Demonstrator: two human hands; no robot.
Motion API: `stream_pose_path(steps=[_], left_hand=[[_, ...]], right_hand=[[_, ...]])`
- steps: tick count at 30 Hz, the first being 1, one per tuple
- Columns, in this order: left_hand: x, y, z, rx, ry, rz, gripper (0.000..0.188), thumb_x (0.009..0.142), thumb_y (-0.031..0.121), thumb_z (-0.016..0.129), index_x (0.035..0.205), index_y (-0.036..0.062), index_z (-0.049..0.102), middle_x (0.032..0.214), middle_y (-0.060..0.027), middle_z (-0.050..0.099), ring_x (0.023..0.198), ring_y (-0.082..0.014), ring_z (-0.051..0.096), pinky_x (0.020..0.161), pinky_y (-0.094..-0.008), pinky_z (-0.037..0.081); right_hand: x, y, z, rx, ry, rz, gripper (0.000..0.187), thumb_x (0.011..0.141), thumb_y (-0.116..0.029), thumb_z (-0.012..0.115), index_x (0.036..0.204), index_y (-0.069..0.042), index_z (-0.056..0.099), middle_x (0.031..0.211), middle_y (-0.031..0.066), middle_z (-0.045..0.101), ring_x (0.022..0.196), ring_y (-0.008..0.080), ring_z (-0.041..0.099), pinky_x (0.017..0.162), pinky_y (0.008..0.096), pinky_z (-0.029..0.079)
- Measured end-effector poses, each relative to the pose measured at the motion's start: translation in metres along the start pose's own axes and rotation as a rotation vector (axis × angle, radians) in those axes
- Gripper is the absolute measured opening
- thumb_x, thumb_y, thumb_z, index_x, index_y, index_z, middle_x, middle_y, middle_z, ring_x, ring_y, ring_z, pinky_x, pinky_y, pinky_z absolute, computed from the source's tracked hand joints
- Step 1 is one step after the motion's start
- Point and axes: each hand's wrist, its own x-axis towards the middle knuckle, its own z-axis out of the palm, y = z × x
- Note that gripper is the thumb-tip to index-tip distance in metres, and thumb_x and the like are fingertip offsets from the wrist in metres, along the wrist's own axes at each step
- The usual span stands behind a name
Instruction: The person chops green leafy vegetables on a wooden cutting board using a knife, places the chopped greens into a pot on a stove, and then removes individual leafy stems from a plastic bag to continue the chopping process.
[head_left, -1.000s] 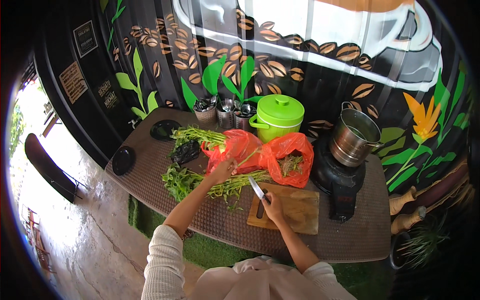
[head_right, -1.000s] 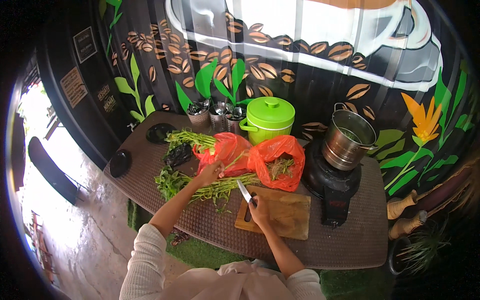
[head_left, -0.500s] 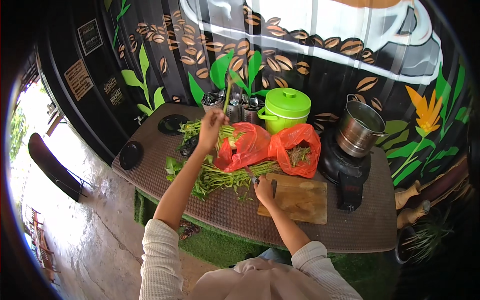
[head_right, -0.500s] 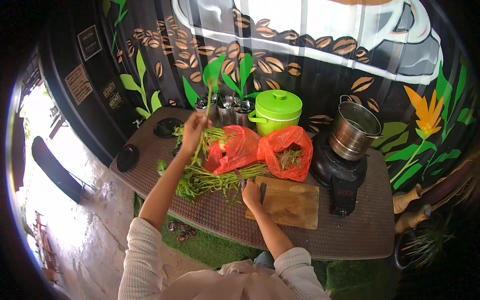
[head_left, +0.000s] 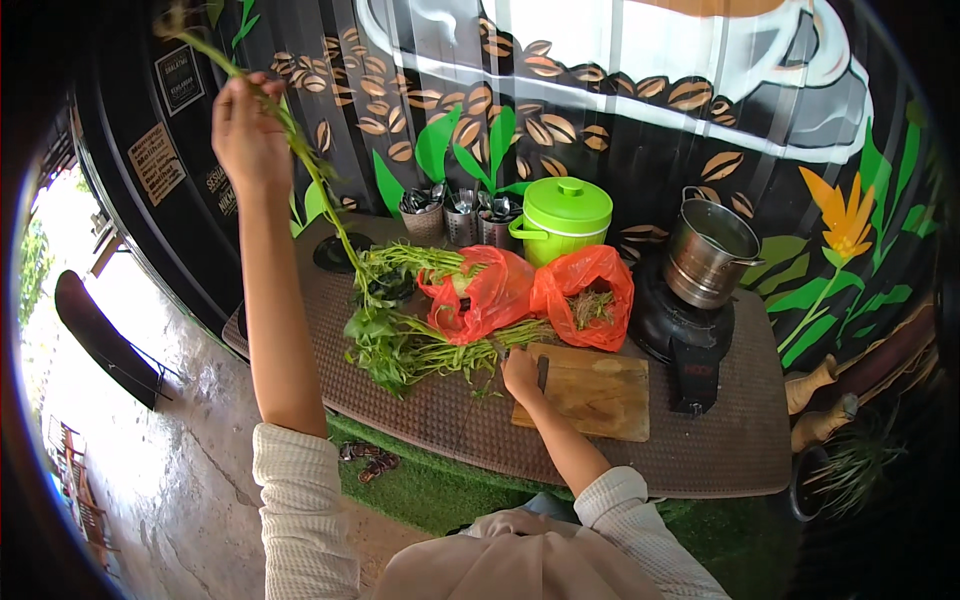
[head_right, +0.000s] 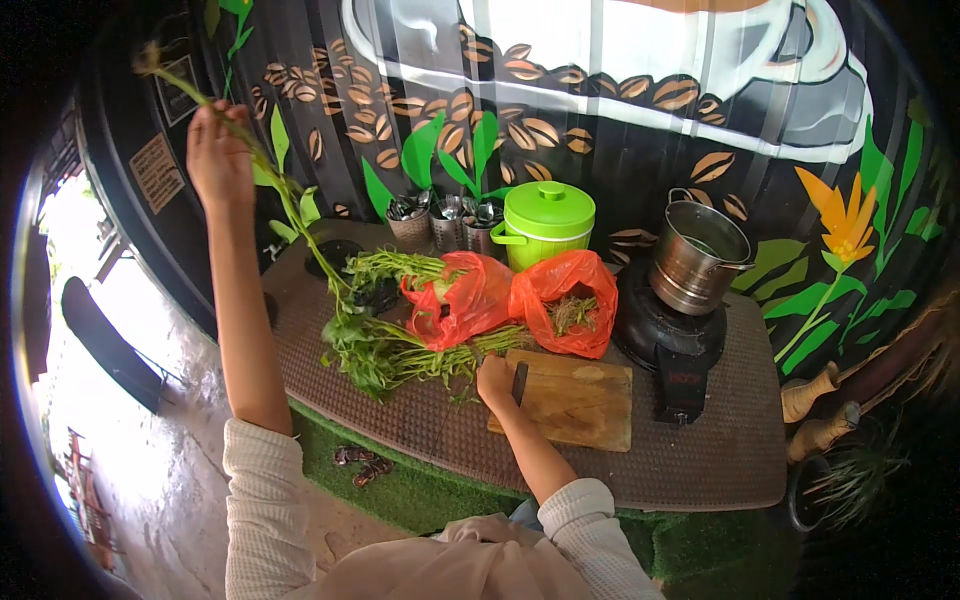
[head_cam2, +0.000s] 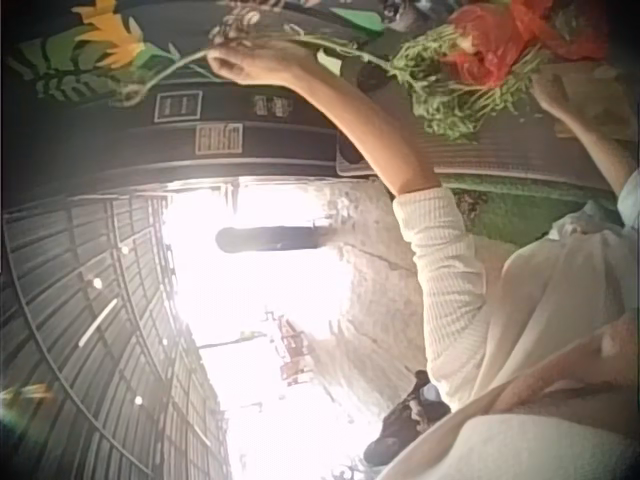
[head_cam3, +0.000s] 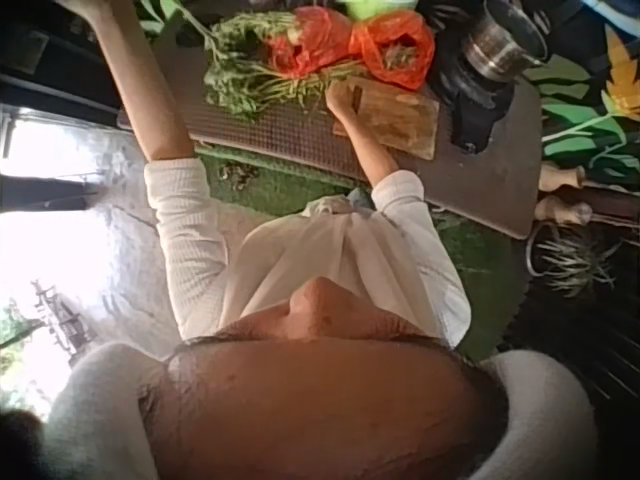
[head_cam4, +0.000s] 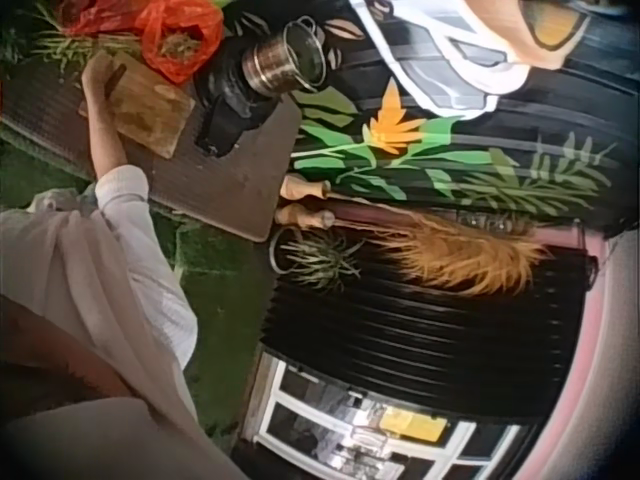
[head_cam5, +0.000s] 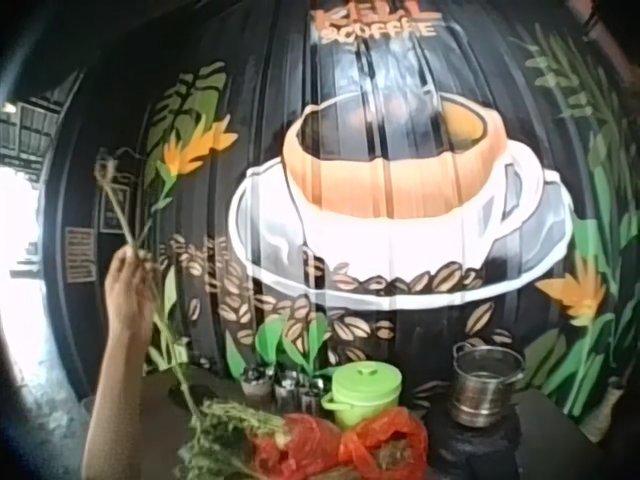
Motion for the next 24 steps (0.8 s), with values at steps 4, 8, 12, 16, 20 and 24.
stream_pose_path(steps=[4, 8, 12, 16, 20, 24], left_hand=[[0.019, 0.047, -0.005, 0.039, 0.116, 0.267, 0.015, 0.092, 0.012, 0.048, 0.095, -0.0025, 0.048, 0.093, -0.0134, 0.056, 0.081, -0.0215, 0.057, 0.079, -0.0325, 0.048], [0.028, 0.104, -0.015, 0.222, 0.231, 0.503, 0.015, 0.091, 0.013, 0.049, 0.095, -0.0016, 0.046, 0.092, -0.0146, 0.058, 0.079, -0.0223, 0.058, 0.076, -0.034, 0.05], [-0.023, 0.093, 0.007, 0.384, 0.037, 0.099, 0.017, 0.091, 0.017, 0.049, 0.098, 0.0018, 0.05, 0.087, -0.0123, 0.059, 0.076, -0.0188, 0.059, 0.072, -0.0287, 0.048], [-0.136, 0.029, 0.02, 0.417, -0.079, -0.651, 0.021, 0.091, 0.027, 0.048, 0.087, 0.0069, 0.053, 0.08, -0.0034, 0.056, 0.072, -0.0135, 0.055, 0.062, -0.023, 0.042], [-0.233, -0.019, -0.003, -0.101, 0.027, -1.102, 0.014, 0.092, 0.017, 0.047, 0.093, 0.0036, 0.05, 0.086, -0.0051, 0.054, 0.08, -0.0147, 0.054, 0.073, -0.0269, 0.051], [-0.301, -0.043, -0.01, -0.364, 0.239, -1.206, 0.012, 0.091, 0.013, 0.048, 0.096, 0.0021, 0.052, 0.089, -0.0057, 0.055, 0.083, -0.0153, 0.054, 0.088, -0.0361, 0.049]], right_hand=[[-0.001, 0.002, 0.003, -0.006, 0.04, -0.043, 0.02, 0.084, -0.011, 0.055, 0.074, 0.006, 0.052, 0.058, 0.0143, 0.051, 0.052, 0.0266, 0.053, 0.046, 0.0384, 0.043], [0.003, -0.003, 0.007, -0.011, 0.061, -0.017, 0.019, 0.083, -0.012, 0.056, 0.087, 0.006, 0.053, 0.064, 0.017, 0.055, 0.056, 0.0277, 0.056, 0.048, 0.0389, 0.045], [0.005, -0.005, -0.003, -0.001, -0.037, 0.019, 0.024, 0.082, -0.014, 0.058, 0.094, 0.005, 0.052, 0.07, 0.0187, 0.058, 0.062, 0.0285, 0.058, 0.053, 0.0398, 0.047], [0.006, 0.008, -0.019, 0.121, -0.045, -0.002, 0.023, 0.082, -0.017, 0.06, 0.091, 0.003, 0.052, 0.067, 0.0151, 0.055, 0.06, 0.0263, 0.055, 0.053, 0.0375, 0.045], [-0.017, 0.016, -0.034, 0.56, -0.08, 0.116, 0.017, 0.084, -0.016, 0.057, 0.087, -0.002, 0.049, 0.061, 0.0069, 0.048, 0.049, 0.0165, 0.047, 0.042, 0.0297, 0.037], [-0.065, 0.004, -0.085, 1.146, -0.097, 0.381, 0.013, 0.087, -0.015, 0.054, 0.089, -0.003, 0.049, 0.062, 0.0039, 0.049, 0.042, 0.0091, 0.043, 0.035, 0.0263, 0.034]])
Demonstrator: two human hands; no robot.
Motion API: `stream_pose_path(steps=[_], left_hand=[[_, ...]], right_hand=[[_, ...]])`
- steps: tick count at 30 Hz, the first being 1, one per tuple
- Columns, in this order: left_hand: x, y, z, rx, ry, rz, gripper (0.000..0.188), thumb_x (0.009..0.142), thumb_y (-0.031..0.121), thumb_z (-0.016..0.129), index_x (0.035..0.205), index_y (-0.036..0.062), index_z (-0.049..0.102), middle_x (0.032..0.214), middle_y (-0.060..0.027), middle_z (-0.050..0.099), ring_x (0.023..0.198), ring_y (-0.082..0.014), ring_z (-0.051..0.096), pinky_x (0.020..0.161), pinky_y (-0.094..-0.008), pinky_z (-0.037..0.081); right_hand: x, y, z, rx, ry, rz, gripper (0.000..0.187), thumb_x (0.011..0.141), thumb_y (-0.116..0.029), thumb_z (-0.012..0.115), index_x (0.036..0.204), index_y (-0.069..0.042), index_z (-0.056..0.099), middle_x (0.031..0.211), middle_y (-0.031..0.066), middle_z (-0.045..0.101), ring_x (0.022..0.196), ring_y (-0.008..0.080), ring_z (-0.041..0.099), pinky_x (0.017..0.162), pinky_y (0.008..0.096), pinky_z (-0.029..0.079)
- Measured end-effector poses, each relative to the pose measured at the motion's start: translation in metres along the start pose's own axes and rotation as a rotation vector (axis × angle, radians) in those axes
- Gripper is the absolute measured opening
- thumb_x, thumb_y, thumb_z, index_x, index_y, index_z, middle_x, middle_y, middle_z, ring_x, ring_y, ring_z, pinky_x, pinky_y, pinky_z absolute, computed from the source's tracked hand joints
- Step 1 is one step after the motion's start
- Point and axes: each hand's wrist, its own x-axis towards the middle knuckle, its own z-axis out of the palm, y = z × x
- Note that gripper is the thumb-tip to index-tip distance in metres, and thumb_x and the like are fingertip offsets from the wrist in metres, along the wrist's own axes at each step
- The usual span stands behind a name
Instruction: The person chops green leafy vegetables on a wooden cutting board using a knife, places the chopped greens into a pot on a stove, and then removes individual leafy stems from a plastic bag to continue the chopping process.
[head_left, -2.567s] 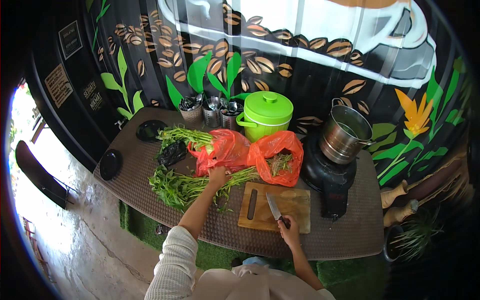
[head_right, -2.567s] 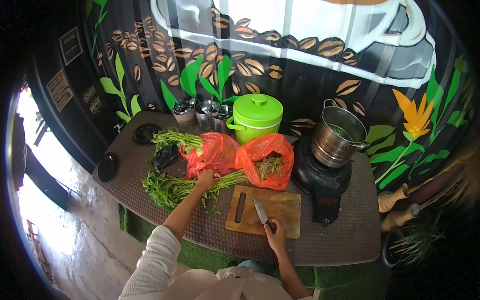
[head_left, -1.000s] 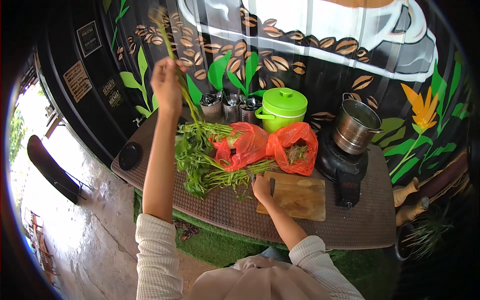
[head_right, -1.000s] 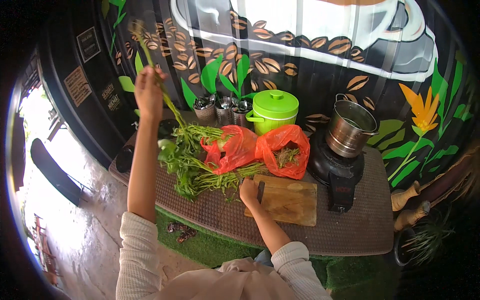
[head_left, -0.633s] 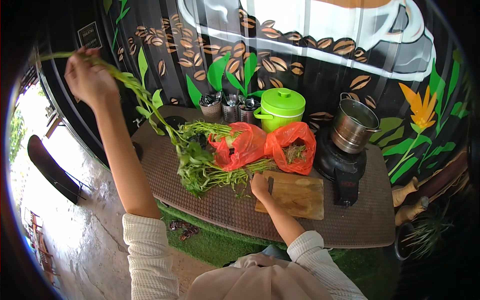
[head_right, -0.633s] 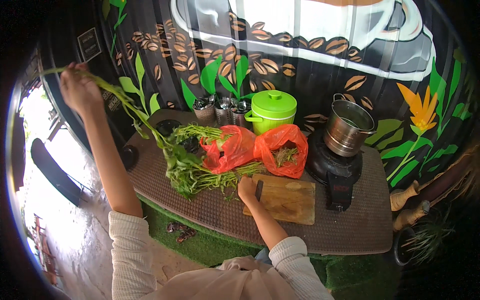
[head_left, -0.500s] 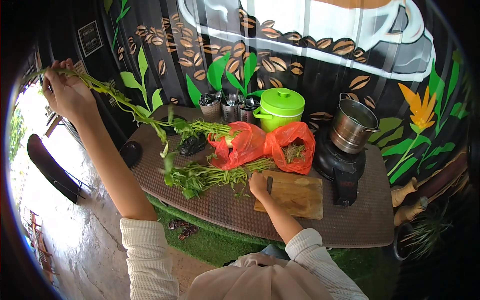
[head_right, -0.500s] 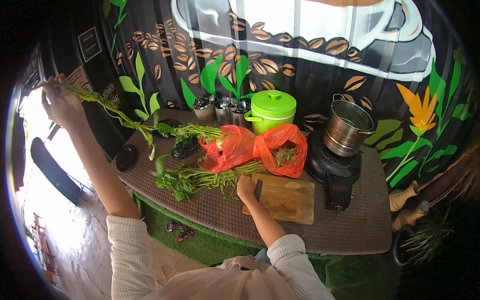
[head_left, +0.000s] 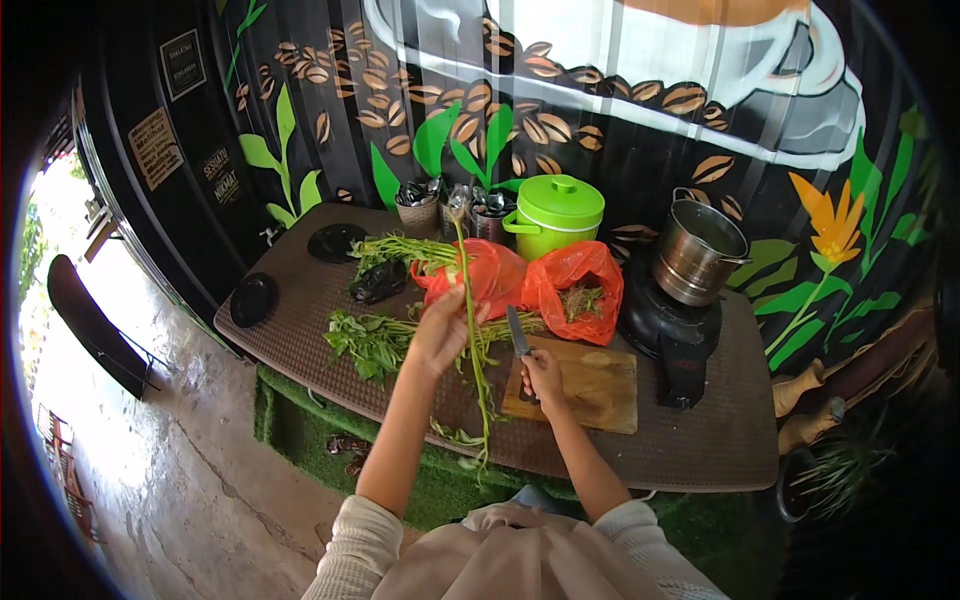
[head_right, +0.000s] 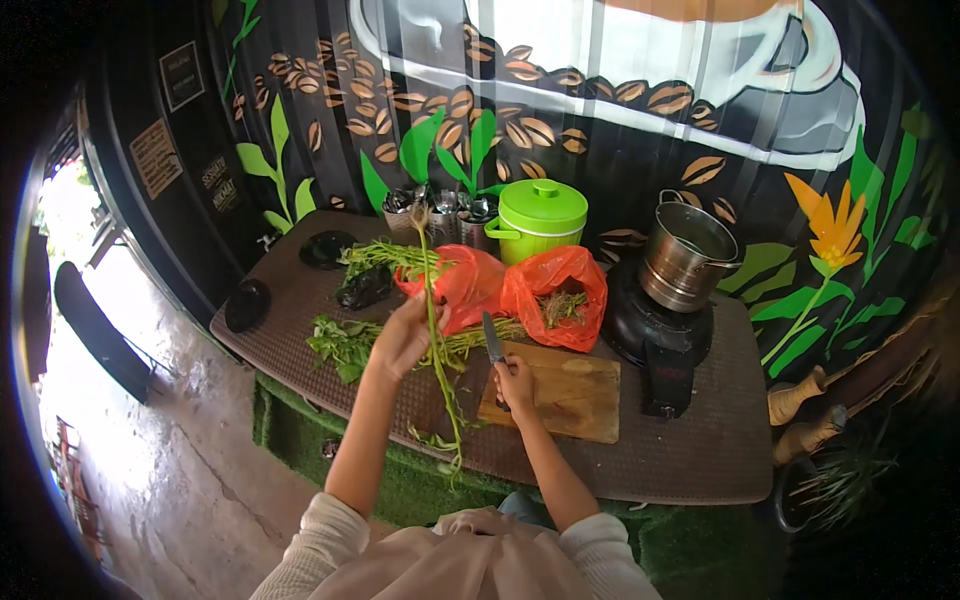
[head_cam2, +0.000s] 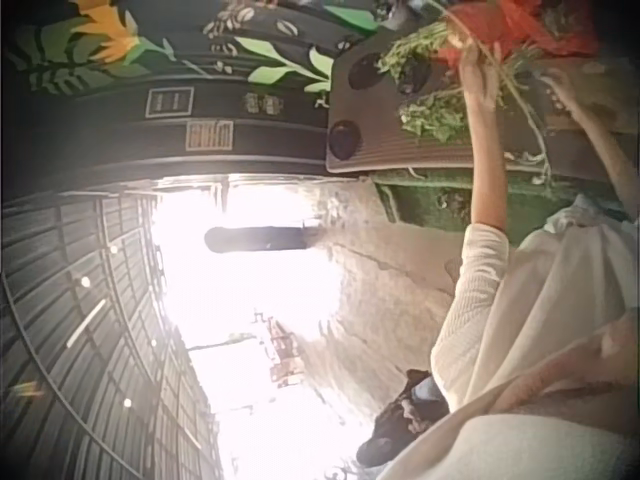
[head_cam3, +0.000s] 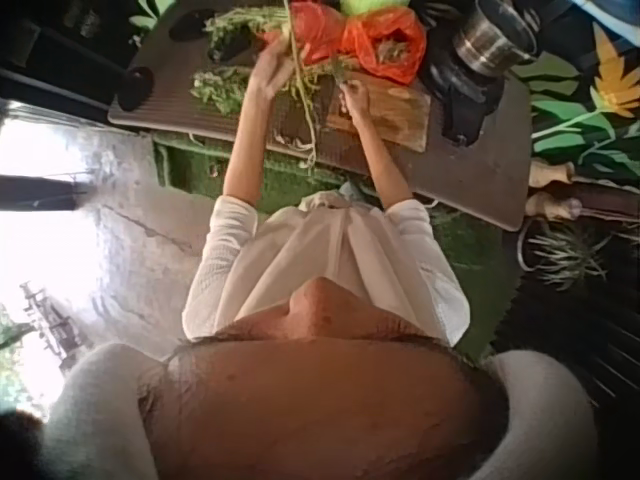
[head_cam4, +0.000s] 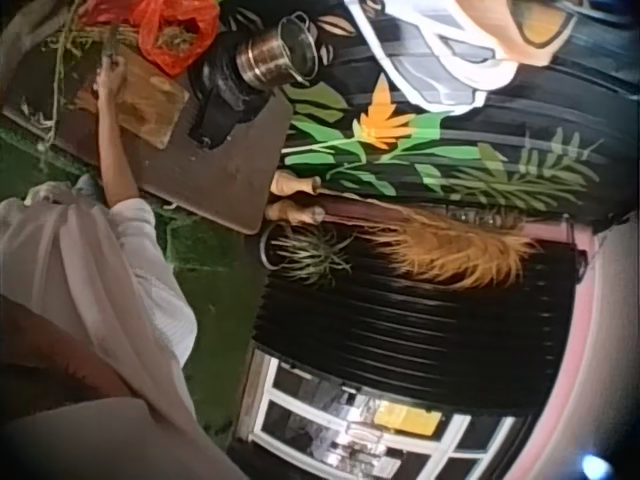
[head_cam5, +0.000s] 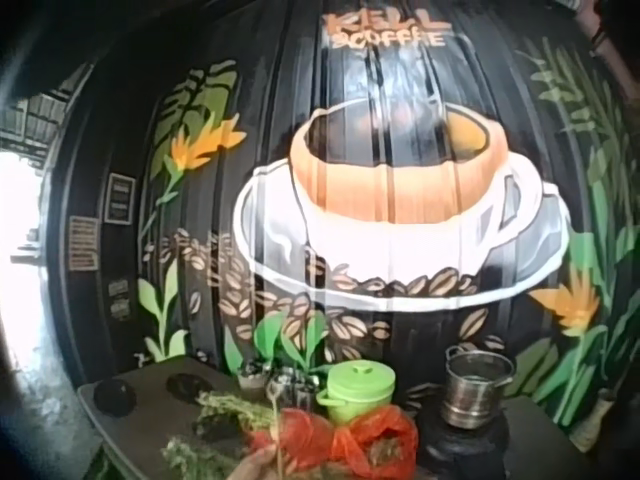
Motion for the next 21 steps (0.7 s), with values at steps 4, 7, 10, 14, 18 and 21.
stream_pose_path(steps=[4, 7, 10, 14, 18, 21], left_hand=[[-0.011, -0.039, -0.004, -0.173, 0.023, -0.101, 0.011, 0.091, 0.015, 0.051, 0.094, 0.0044, 0.054, 0.087, -0.0032, 0.055, 0.081, -0.0147, 0.053, 0.085, -0.0349, 0.047], [-0.017, -0.058, 0.0, -0.166, 0.016, -0.108, 0.014, 0.091, 0.018, 0.052, 0.094, 0.0055, 0.054, 0.084, -0.0028, 0.054, 0.078, -0.0148, 0.052, 0.079, -0.0323, 0.047], [-0.024, -0.068, 0.005, -0.027, 0.022, -0.09, 0.014, 0.09, 0.019, 0.052, 0.095, 0.0059, 0.054, 0.079, -0.0026, 0.054, 0.075, -0.0148, 0.053, 0.076, -0.0319, 0.047], [-0.037, -0.078, 0.004, 0.08, 0.027, -0.115, 0.017, 0.091, 0.018, 0.051, 0.099, 0.0031, 0.055, 0.085, -0.001, 0.058, 0.075, -0.0098, 0.054, 0.073, -0.0233, 0.044], [-0.049, -0.082, 0.008, 0.117, 0.018, -0.162, 0.017, 0.091, 0.02, 0.052, 0.098, 0.0042, 0.055, 0.081, 0.0008, 0.057, 0.075, -0.0094, 0.053, 0.072, -0.0235, 0.044], [-0.052, -0.088, 0.006, 0.124, 0.035, -0.197, 0.017, 0.091, 0.02, 0.052, 0.097, 0.0044, 0.055, 0.081, 0.001, 0.056, 0.075, -0.0094, 0.053, 0.072, -0.0236, 0.044]], right_hand=[[-0.048, -0.02, -0.024, 0.152, -0.043, -0.128, 0.014, 0.092, -0.021, 0.046, 0.092, -0.006, 0.047, 0.064, 0.003, 0.049, 0.046, 0.0079, 0.044, 0.037, 0.0248, 0.036], [-0.082, -0.034, -0.029, 0.186, -0.049, -0.313, 0.014, 0.093, -0.021, 0.045, 0.092, -0.007, 0.044, 0.068, 0.005, 0.05, 0.051, 0.0087, 0.044, 0.045, 0.0224, 0.038], [-0.097, -0.03, -0.033, 0.221, -0.139, -0.47, 0.019, 0.094, -0.023, 0.046, 0.098, -0.005, 0.047, 0.071, 0.0039, 0.051, 0.062, 0.008, 0.047, 0.055, 0.0232, 0.04], [-0.117, -0.016, -0.022, 0.062, -0.21, -0.535, 0.023, 0.09, -0.017, 0.054, 0.109, -0.005, 0.049, 0.084, 0.0024, 0.052, 0.077, 0.0091, 0.049, 0.067, 0.0234, 0.041], [-0.133, -0.01, -0.013, -0.098, -0.175, -0.517, 0.026, 0.09, -0.014, 0.054, 0.114, -0.006, 0.053, 0.093, 0.0037, 0.054, 0.083, 0.0111, 0.051, 0.075, 0.0268, 0.042], [-0.132, 0.0, -0.01, -0.016, -0.171, -0.478, 0.029, 0.09, -0.014, 0.054, 0.118, -0.005, 0.051, 0.1, 0.0049, 0.055, 0.085, 0.0113, 0.051, 0.077, 0.0272, 0.042]])
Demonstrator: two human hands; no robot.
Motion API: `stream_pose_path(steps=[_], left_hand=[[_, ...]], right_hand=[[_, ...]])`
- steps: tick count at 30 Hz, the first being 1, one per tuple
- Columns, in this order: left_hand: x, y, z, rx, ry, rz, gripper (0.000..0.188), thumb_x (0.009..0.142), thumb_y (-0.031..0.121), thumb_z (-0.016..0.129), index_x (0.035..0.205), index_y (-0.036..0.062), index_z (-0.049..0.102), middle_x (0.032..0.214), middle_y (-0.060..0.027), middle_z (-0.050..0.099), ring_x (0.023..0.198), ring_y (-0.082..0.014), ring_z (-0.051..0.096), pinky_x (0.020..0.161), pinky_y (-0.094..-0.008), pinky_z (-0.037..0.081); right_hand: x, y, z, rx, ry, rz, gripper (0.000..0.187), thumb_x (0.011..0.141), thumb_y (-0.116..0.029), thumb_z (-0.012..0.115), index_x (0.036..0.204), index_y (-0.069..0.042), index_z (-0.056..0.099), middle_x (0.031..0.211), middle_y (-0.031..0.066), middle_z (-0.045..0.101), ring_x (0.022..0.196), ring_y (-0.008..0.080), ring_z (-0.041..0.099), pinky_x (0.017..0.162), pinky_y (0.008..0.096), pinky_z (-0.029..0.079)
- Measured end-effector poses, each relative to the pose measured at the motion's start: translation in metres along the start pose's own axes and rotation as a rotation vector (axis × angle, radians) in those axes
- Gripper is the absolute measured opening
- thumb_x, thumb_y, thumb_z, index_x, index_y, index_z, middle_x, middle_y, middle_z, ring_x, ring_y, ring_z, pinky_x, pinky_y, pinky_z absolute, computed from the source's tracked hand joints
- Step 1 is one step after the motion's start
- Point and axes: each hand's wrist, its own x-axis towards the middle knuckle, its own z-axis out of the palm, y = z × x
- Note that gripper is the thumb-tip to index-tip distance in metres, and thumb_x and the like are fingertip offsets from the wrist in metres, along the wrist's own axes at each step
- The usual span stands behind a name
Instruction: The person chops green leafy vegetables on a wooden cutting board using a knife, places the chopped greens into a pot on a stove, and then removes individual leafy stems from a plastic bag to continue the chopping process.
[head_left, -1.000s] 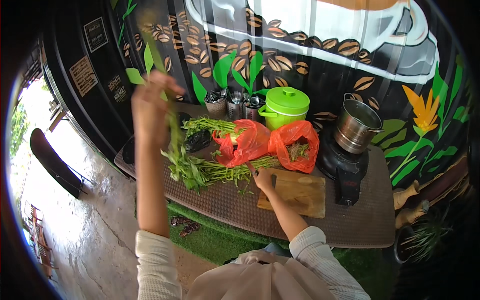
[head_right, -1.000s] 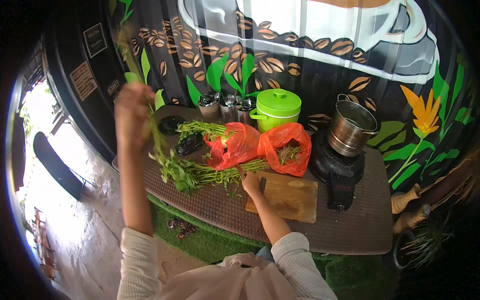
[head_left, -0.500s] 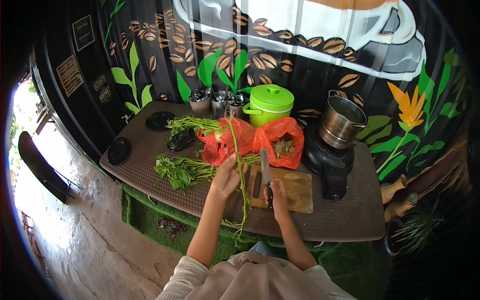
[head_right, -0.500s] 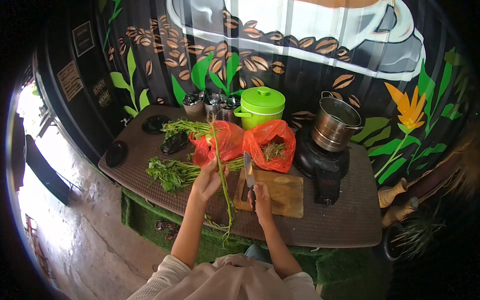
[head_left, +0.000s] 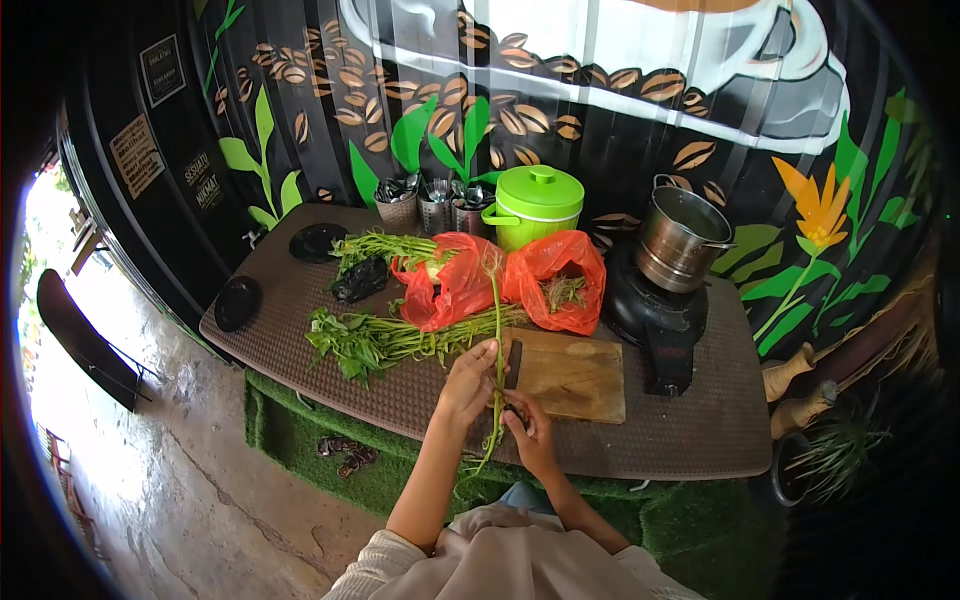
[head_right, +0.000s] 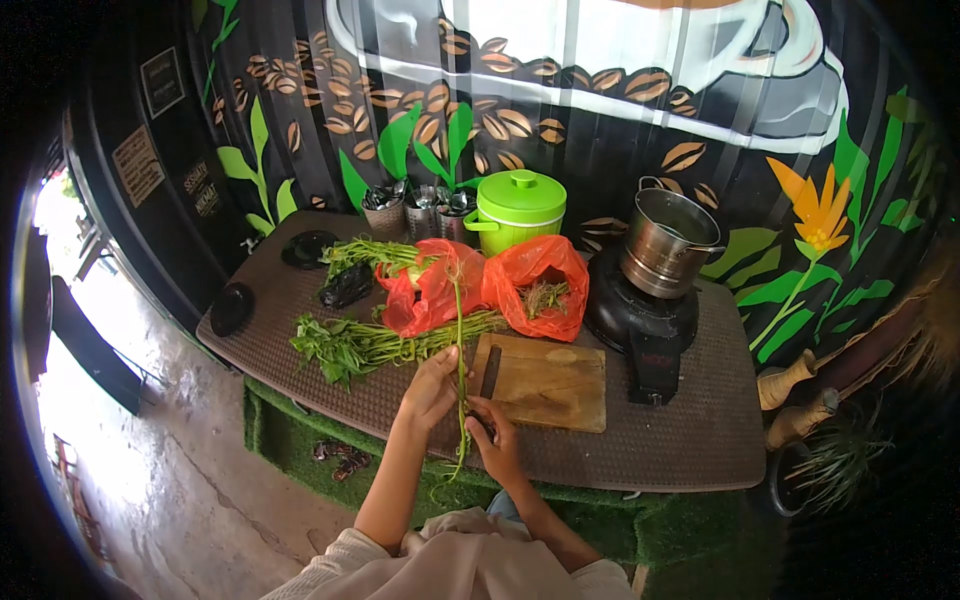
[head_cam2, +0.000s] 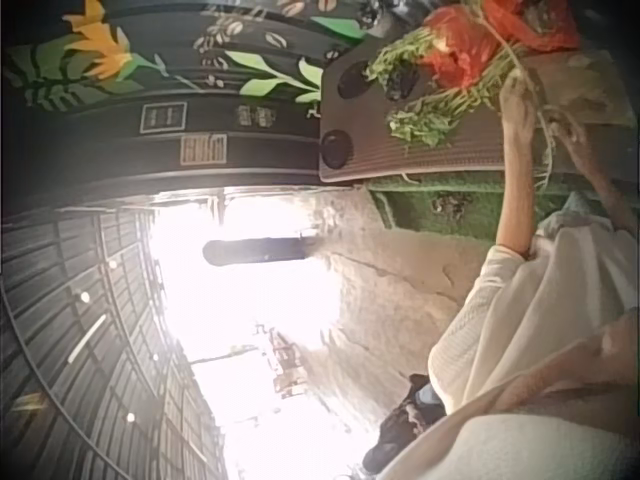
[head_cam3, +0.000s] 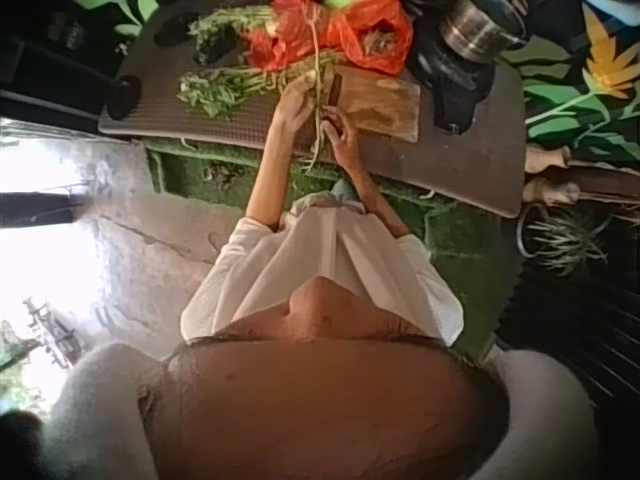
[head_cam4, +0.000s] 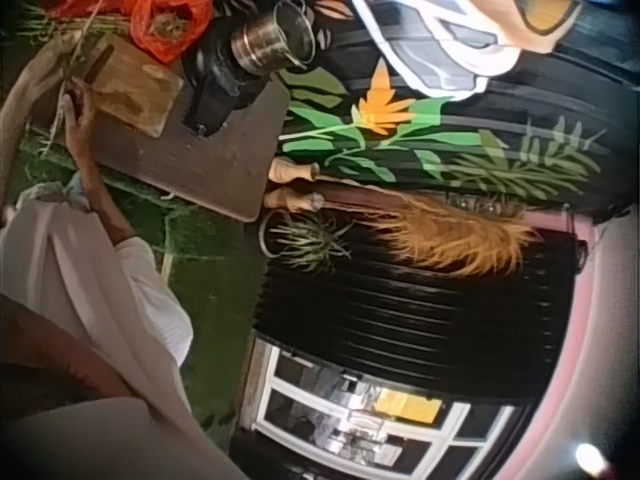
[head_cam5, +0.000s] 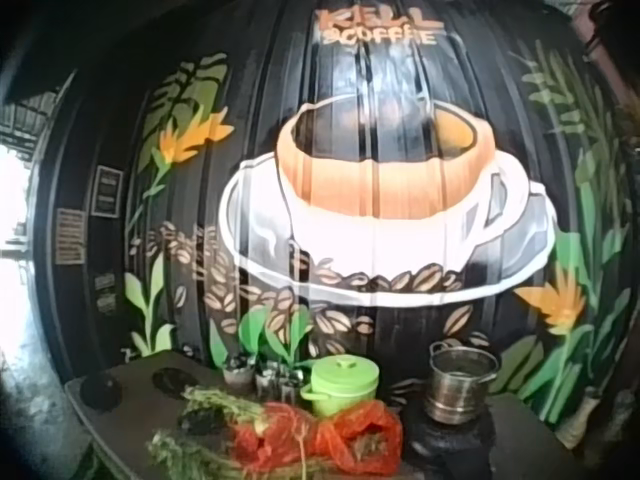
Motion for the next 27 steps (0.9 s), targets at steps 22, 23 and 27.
stream_pose_path(steps=[22, 23, 27], left_hand=[[0.024, -0.04, 0.007, -0.053, -0.076, -0.054, 0.015, 0.091, 0.014, 0.049, 0.098, 0.0018, 0.055, 0.093, -0.0065, 0.059, 0.084, -0.0162, 0.056, 0.077, -0.0293, 0.045], [0.027, -0.043, 0.008, -0.053, -0.082, -0.032, 0.015, 0.09, 0.013, 0.049, 0.098, 0.0017, 0.055, 0.093, -0.0062, 0.059, 0.085, -0.0158, 0.056, 0.077, -0.0295, 0.045], [0.04, -0.045, 0.012, -0.075, -0.101, -0.025, 0.015, 0.09, 0.013, 0.05, 0.1, 0.0028, 0.055, 0.094, -0.005, 0.059, 0.088, -0.0149, 0.055, 0.081, -0.0302, 0.043]], right_hand=[[0.035, -0.003, -0.041, -0.218, 0.082, -0.197, 0.041, 0.088, -0.009, 0.054, 0.128, -0.004, 0.046, 0.12, 0.0071, 0.055, 0.094, 0.0098, 0.051, 0.083, 0.0227, 0.039], [0.041, -0.005, -0.046, -0.251, 0.077, -0.207, 0.039, 0.088, -0.01, 0.054, 0.126, -0.003, 0.048, 0.117, 0.0083, 0.056, 0.097, 0.0123, 0.052, 0.084, 0.0245, 0.04], [0.056, -0.011, -0.058, -0.348, 0.087, -0.228, 0.034, 0.088, -0.012, 0.054, 0.12, -0.002, 0.052, 0.112, 0.0117, 0.058, 0.104, 0.0201, 0.053, 0.086, 0.0298, 0.04]])
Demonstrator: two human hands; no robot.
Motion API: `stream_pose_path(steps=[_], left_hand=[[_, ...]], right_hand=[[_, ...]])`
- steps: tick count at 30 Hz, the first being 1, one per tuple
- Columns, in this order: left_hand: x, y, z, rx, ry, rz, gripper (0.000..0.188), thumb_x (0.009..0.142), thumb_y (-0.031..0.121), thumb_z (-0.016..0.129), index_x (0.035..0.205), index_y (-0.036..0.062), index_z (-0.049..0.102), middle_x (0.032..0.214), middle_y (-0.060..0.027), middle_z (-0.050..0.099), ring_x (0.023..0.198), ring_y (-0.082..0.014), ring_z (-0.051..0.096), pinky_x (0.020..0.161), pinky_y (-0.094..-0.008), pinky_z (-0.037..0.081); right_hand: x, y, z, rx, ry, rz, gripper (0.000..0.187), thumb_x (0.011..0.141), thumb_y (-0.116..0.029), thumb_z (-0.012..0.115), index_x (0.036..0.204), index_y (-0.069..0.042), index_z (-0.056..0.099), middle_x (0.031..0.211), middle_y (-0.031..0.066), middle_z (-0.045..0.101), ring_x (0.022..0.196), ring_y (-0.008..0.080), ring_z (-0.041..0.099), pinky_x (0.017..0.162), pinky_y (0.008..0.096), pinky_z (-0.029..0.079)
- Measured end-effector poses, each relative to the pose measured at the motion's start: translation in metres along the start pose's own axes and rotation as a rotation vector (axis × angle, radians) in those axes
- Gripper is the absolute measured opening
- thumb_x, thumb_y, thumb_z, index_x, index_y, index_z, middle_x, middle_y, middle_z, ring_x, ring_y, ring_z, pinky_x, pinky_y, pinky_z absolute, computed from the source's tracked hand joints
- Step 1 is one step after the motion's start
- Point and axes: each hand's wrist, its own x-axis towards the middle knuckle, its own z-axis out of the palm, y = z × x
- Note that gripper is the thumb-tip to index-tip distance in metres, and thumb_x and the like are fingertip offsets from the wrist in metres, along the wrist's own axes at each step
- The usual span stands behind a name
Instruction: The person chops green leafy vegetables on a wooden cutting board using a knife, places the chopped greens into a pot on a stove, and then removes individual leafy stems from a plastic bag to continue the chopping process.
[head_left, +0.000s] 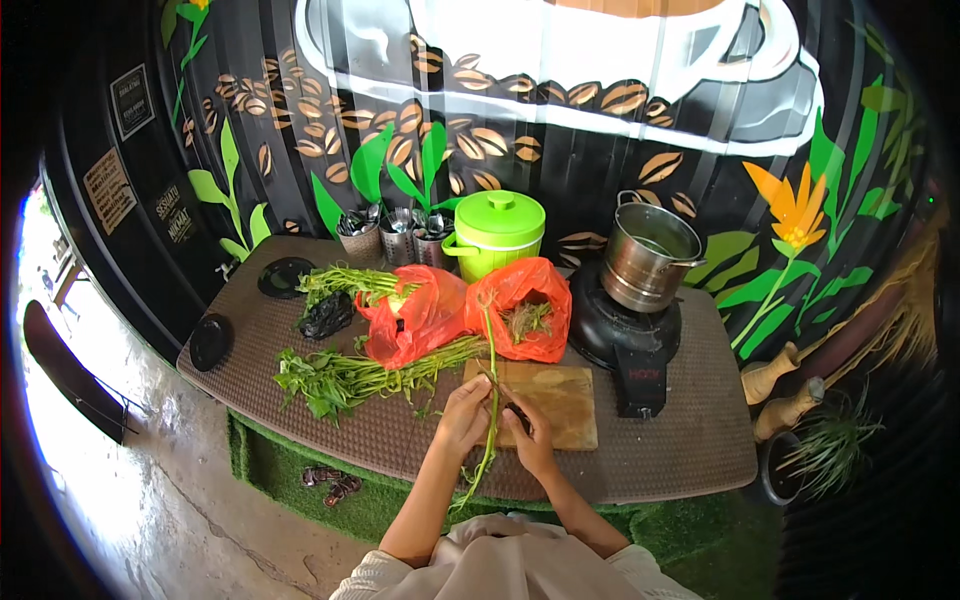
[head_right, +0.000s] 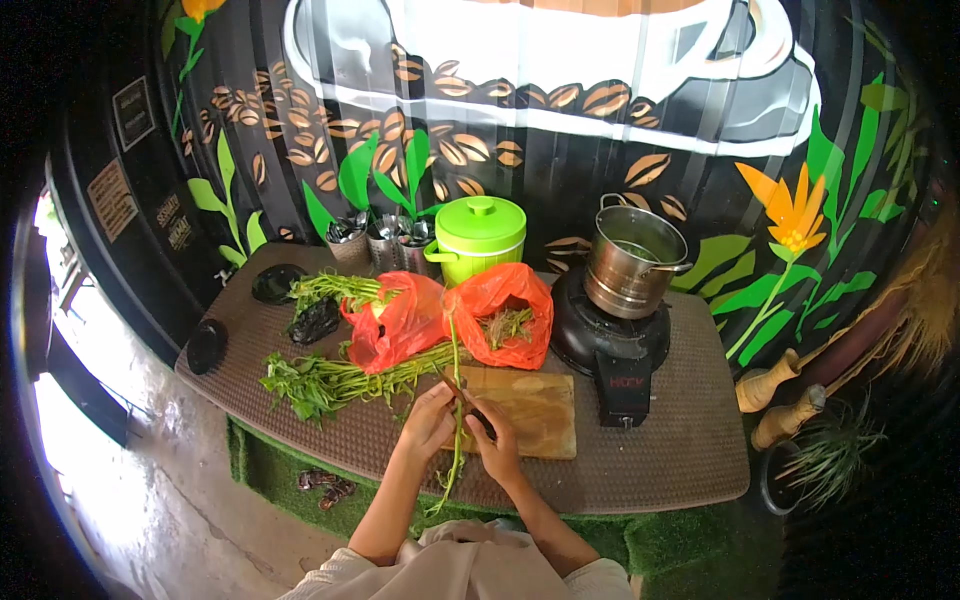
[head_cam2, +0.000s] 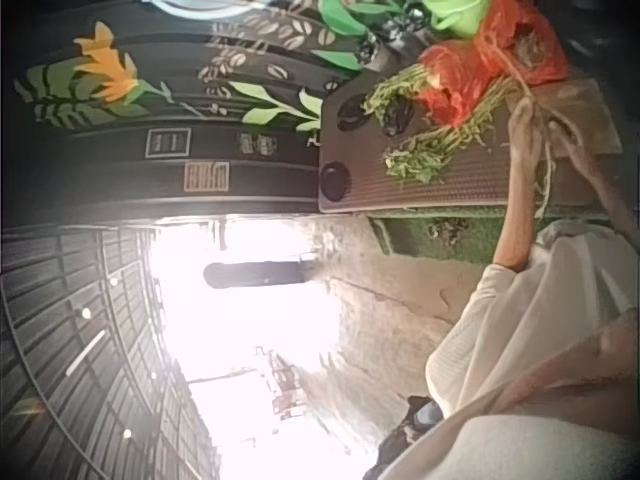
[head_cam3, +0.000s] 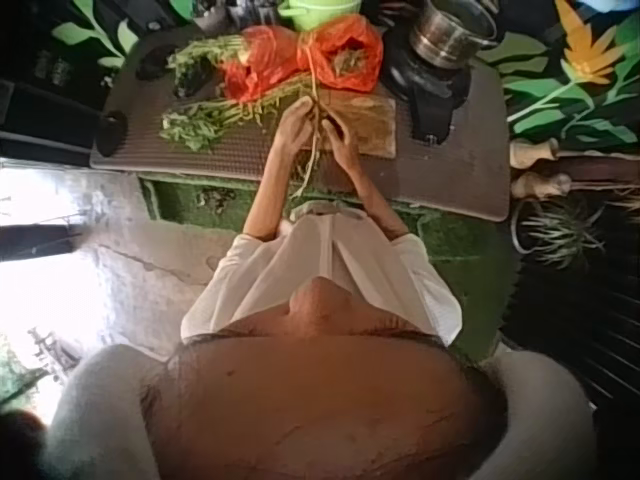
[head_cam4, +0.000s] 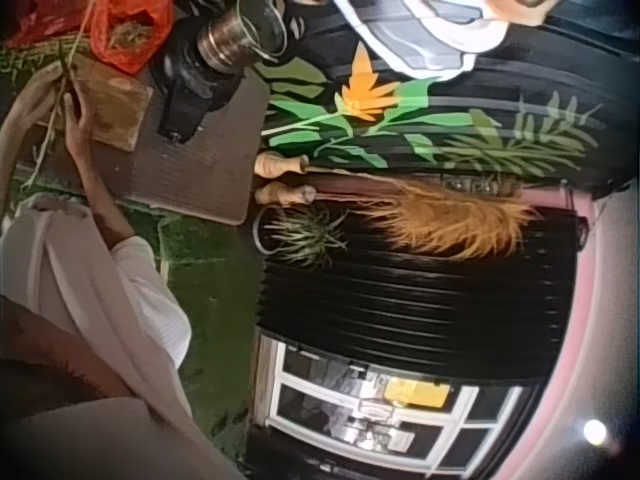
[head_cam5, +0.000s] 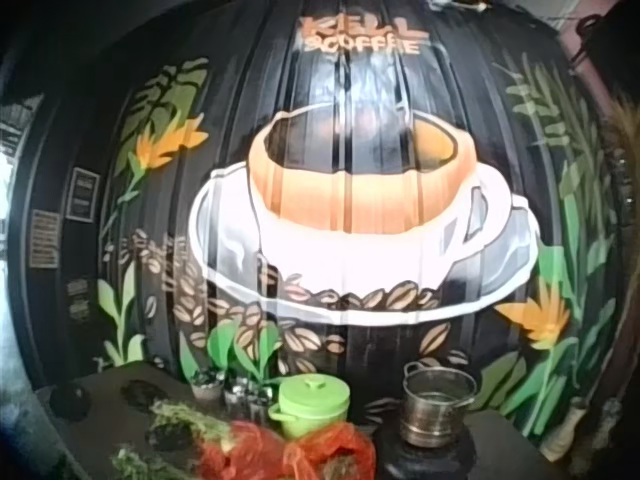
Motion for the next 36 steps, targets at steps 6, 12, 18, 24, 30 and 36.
stream_pose_path(steps=[6, 12, 18, 24, 30, 36], left_hand=[[0.018, 0.004, 0.005, 0.054, 0.09, 0.011, 0.013, 0.09, 0.014, 0.049, 0.1, 0.006, 0.054, 0.094, -0.0035, 0.058, 0.09, -0.0152, 0.053, 0.085, -0.0318, 0.041], [0.031, 0.011, 0.015, -0.059, 0.133, 0.071, 0.014, 0.092, 0.017, 0.047, 0.096, 0.0059, 0.054, 0.087, -0.0053, 0.057, 0.081, -0.0172, 0.056, 0.077, -0.0318, 0.046], [0.035, 0.038, 0.007, 0.025, 0.194, 0.068, 0.017, 0.093, 0.019, 0.045, 0.096, 0.0046, 0.054, 0.081, -0.0034, 0.057, 0.073, -0.0141, 0.055, 0.072, -0.0276, 0.047], [0.034, 0.054, 0.002, 0.228, 0.116, 0.179, 0.028, 0.091, 0.013, 0.049, 0.114, -0.0024, 0.052, 0.089, -0.0033, 0.058, 0.082, -0.0112, 0.055, 0.077, -0.025, 0.046], [0.021, 0.063, 0.001, 0.272, 0.21, 0.234, 0.022, 0.092, 0.008, 0.044, 0.11, -0.0049, 0.05, 0.097, -0.0097, 0.057, 0.086, -0.0177, 0.058, 0.082, -0.0305, 0.049], [0.015, 0.063, -0.003, 0.131, 0.151, 0.218, 0.023, 0.093, 0.008, 0.041, 0.111, -0.0068, 0.047, 0.101, -0.0149, 0.058, 0.093, -0.0218, 0.059, 0.086, -0.0333, 0.049]], right_hand=[[0.025, 0.002, -0.006, -0.057, -0.048, -0.008, 0.033, 0.09, -0.018, 0.051, 0.121, -0.005, 0.051, 0.115, 0.0124, 0.055, 0.108, 0.027, 0.048, 0.092, 0.0343, 0.036], [0.056, 0.013, -0.003, -0.181, 0.062, -0.03, 0.034, 0.091, -0.023, 0.05, 0.121, -0.006, 0.051, 0.109, 0.0115, 0.056, 0.101, 0.0251, 0.05, 0.088, 0.0343, 0.038], [0.162, 0.045, -0.021, -0.201, 0.047, 0.105, 0.027, 0.088, -0.024, 0.052, 0.096, 0.0, 0.059, 0.074, 0.0093, 0.058, 0.068, 0.0184, 0.056, 0.061, 0.0325, 0.042], [0.2, 0.104, -0.036, -0.588, 0.058, 0.15, 0.029, 0.086, -0.025, 0.055, 0.078, 0.002, 0.052, 0.057, 0.0123, 0.053, 0.054, 0.024, 0.055, 0.053, 0.0356, 0.042], [0.116, 0.041, -0.007, 0.415, -0.073, 0.208, 0.025, 0.095, -0.029, 0.043, 0.09, -0.005, 0.048, 0.066, 0.0006, 0.051, 0.056, 0.0081, 0.047, 0.051, 0.0232, 0.037], [0.017, 0.0, 0.023, 0.439, -0.159, 0.147, 0.028, 0.096, -0.024, 0.041, 0.113, -0.004, 0.05, 0.073, 0.0, 0.05, 0.065, 0.0076, 0.046, 0.058, 0.0216, 0.039]])
